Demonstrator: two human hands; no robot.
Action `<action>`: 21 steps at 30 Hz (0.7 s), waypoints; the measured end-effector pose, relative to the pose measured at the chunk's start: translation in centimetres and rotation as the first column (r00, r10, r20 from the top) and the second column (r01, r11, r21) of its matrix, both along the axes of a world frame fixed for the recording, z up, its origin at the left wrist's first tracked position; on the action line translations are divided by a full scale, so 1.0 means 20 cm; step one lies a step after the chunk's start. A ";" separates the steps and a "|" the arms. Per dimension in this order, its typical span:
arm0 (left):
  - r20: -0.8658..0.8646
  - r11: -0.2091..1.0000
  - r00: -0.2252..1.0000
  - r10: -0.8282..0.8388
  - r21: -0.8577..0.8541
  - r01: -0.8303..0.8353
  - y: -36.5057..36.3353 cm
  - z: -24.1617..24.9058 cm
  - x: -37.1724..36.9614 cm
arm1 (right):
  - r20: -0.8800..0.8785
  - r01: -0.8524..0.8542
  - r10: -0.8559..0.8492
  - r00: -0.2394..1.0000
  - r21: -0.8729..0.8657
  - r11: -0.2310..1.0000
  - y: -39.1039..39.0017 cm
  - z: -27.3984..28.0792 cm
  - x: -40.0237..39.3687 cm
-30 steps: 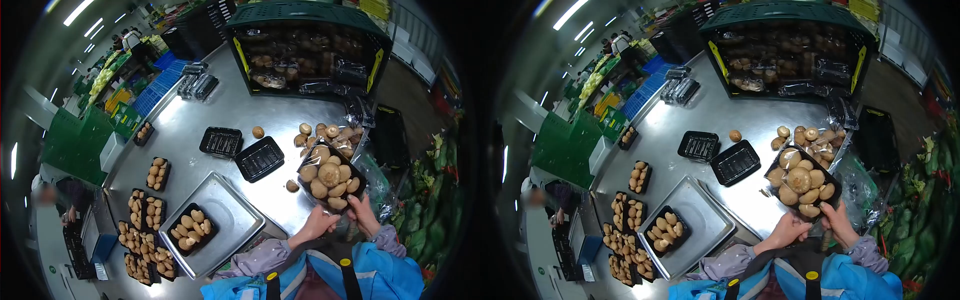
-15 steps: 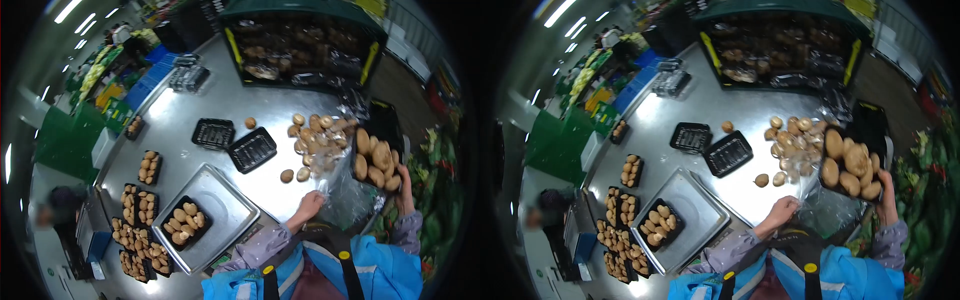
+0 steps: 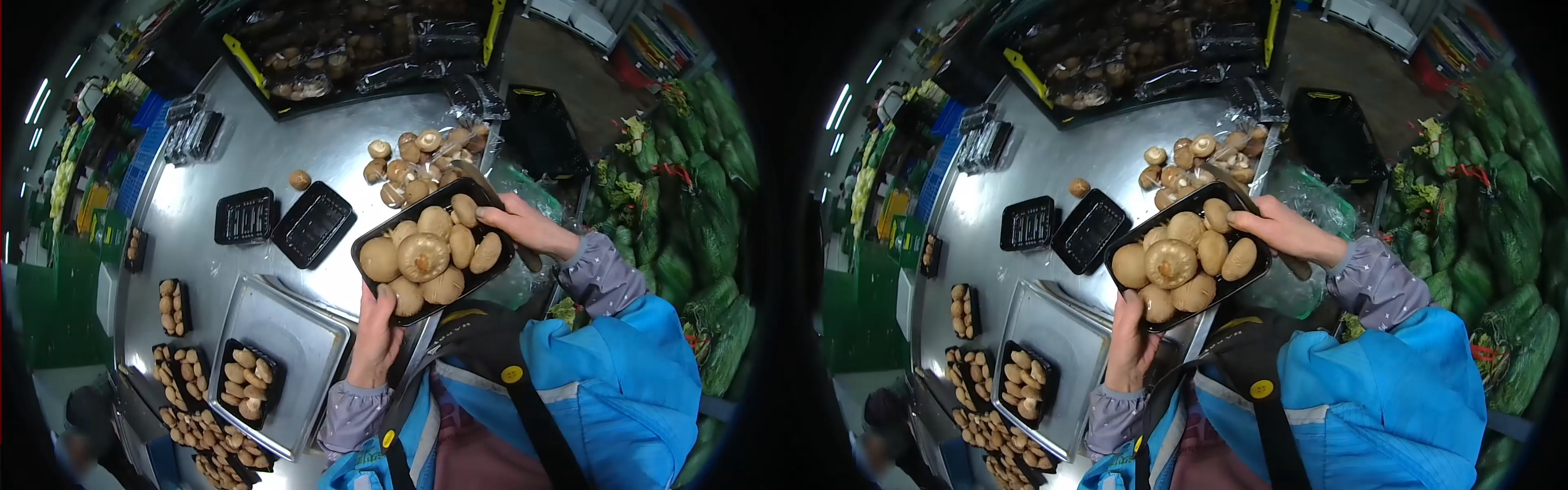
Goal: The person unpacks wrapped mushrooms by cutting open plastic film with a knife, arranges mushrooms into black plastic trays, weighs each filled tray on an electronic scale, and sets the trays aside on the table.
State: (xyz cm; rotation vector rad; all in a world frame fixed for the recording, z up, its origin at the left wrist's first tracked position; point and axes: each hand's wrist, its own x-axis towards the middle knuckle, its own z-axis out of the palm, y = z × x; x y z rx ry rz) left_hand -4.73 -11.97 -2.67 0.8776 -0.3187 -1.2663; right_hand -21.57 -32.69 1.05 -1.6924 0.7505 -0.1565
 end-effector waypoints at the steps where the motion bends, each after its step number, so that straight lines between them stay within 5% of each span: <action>1: -0.022 0.993 0.995 0.094 0.071 -0.092 0.01 0.03 -0.01 | -0.016 -0.020 0.019 1.000 -0.072 0.997 0.01 0.02 0.05; 2: -0.022 0.987 0.992 0.128 0.097 -0.125 0.03 0.03 -0.01 | -0.016 -0.035 0.034 0.999 -0.066 0.997 0.02 0.05 0.09; 3: -0.021 0.980 0.987 0.158 0.122 -0.154 0.04 0.02 -0.01 | 0.005 -0.011 0.015 1.000 -0.464 0.886 0.04 0.09 0.13; 4: -0.022 0.978 0.986 0.168 0.127 -0.164 0.05 0.01 -0.01 | 0.035 0.024 0.006 0.999 -0.783 0.621 0.07 0.13 0.16; 7: 0.063 0.964 0.967 0.247 0.087 -0.251 0.05 -0.01 -0.03 | 0.057 -0.136 0.340 0.939 -0.846 0.516 0.17 0.15 0.27; 11: 0.078 0.954 0.955 0.287 0.069 -0.293 0.06 -0.03 -0.03 | -0.063 -0.277 0.424 0.904 -0.841 0.464 0.25 0.13 0.39; 13: 0.035 0.940 0.944 0.328 0.082 -0.330 0.08 -0.04 -0.02 | 0.206 -0.112 0.453 0.867 -0.807 0.580 0.20 0.14 0.44; 14: -0.017 0.932 0.939 0.342 0.135 -0.337 0.11 -0.03 -0.01 | 0.188 -0.167 0.363 0.913 -0.638 0.752 0.17 0.21 0.43; 17: -0.140 0.922 0.921 0.362 0.199 -0.332 0.18 -0.04 0.02 | 0.156 0.065 0.005 0.988 -0.436 0.898 0.00 0.20 0.49; 20: -0.175 0.904 0.891 0.420 0.164 -0.394 0.22 -0.04 0.03 | 0.155 0.079 0.013 0.988 -0.573 0.816 -0.25 -0.11 0.56; 21: -0.174 0.897 0.883 0.435 0.166 -0.409 0.24 -0.03 0.03 | 0.003 -0.020 0.032 0.999 -0.700 0.714 -0.34 -0.26 0.56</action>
